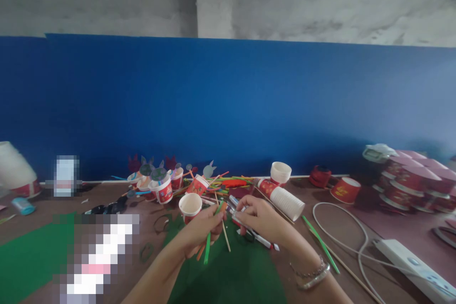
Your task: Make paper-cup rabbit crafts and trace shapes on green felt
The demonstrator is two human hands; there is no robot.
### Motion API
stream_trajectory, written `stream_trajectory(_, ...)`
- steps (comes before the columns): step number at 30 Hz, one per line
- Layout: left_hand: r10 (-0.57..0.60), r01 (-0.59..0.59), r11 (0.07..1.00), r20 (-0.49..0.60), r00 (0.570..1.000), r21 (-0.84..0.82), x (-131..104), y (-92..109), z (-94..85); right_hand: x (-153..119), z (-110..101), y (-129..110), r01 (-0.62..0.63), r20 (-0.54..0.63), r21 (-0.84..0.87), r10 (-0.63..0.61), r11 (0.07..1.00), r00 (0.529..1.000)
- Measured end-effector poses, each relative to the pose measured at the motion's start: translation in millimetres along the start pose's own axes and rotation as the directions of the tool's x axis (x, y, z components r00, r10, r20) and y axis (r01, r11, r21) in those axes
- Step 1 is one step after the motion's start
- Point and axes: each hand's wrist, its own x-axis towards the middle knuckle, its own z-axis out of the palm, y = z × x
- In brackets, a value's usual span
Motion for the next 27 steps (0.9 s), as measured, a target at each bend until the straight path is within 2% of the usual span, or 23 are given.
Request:
stream_trajectory(4,-0.015,0.015,1.0,-0.048,0.999,-0.003,1.5,0.1,1.5,1.0,0.1,0.4,0.013,-0.006,-0.029,-0.013,0.999,1.0)
stream_trajectory(9,0.068,-0.059,0.996,-0.132,0.989,0.069,4.8,-4.6,1.1,-1.0,-0.1,-5.2,0.042,-0.008,-0.051,-0.043,0.998,0.999)
stream_trajectory(17,0.159,-0.13,0.971,-0.137,0.978,0.199,-1.2,3.6,6.8,-1.5,3.5,-2.4,0.055,0.018,-0.099,-0.054,0.994,0.998)
stream_trajectory(22,0.16,-0.124,0.951,-0.111,0.981,0.282,-3.4,4.7,12.2,2.4,7.0,5.6,0.138,0.094,-0.114,-0.128,0.984,0.987)
stream_trajectory(27,0.087,-0.084,0.934,0.008,0.996,0.346,-5.4,1.2,10.2,5.5,8.5,10.2,0.168,0.157,-0.087,-0.153,0.982,0.976)
